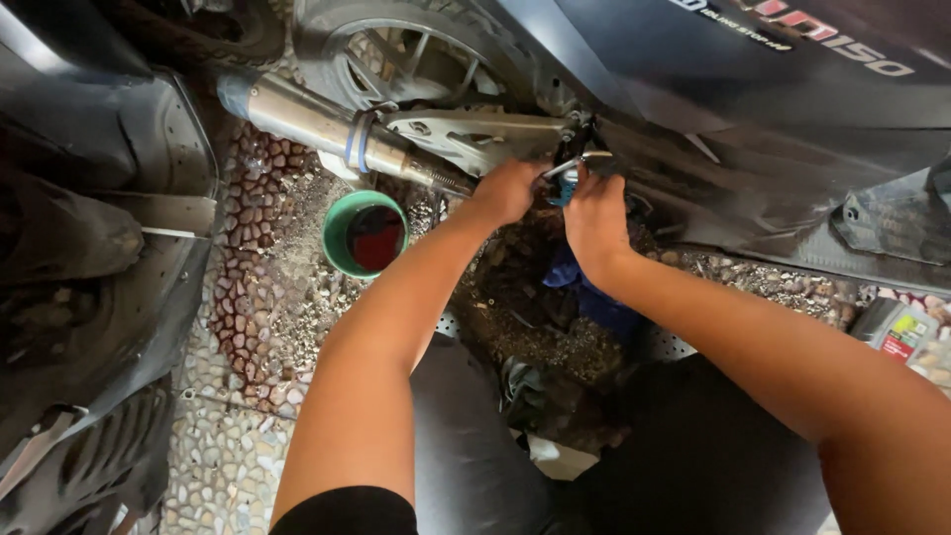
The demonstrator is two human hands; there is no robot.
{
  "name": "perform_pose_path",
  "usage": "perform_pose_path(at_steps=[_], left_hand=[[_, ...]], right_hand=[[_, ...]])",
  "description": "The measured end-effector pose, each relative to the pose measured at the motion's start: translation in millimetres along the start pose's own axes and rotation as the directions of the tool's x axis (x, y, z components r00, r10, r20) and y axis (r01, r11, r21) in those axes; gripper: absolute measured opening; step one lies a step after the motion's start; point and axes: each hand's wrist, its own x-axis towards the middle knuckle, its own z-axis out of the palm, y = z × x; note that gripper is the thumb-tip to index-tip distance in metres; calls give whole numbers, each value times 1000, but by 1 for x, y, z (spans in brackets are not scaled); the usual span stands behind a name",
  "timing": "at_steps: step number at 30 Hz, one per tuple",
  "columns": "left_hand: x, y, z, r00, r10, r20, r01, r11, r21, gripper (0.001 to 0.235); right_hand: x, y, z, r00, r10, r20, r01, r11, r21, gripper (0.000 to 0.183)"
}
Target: The person wipes a teal perforated metal plate with a blue cloth, then positions it under the motorcycle's engine area. They secure the plate by inserting and tightening bolts using a wrench.
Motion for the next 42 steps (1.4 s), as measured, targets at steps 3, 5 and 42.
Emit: perform_pose_path(at_steps=[3, 5, 42], left_hand=[[1, -7, 10, 997, 55, -61, -62, 993, -105, 36], [2, -4, 10, 999, 20, -47, -23, 998, -62, 34], [7, -1, -16, 966, 173, -193, -116, 955, 271, 52]], right_hand=[[3, -9, 12, 999, 22, -29, -22, 1000, -11, 57], [4, -15, 18, 1000, 11, -11, -11, 1000, 23, 49], [10, -16, 25, 1000, 25, 12, -27, 990, 135, 63]])
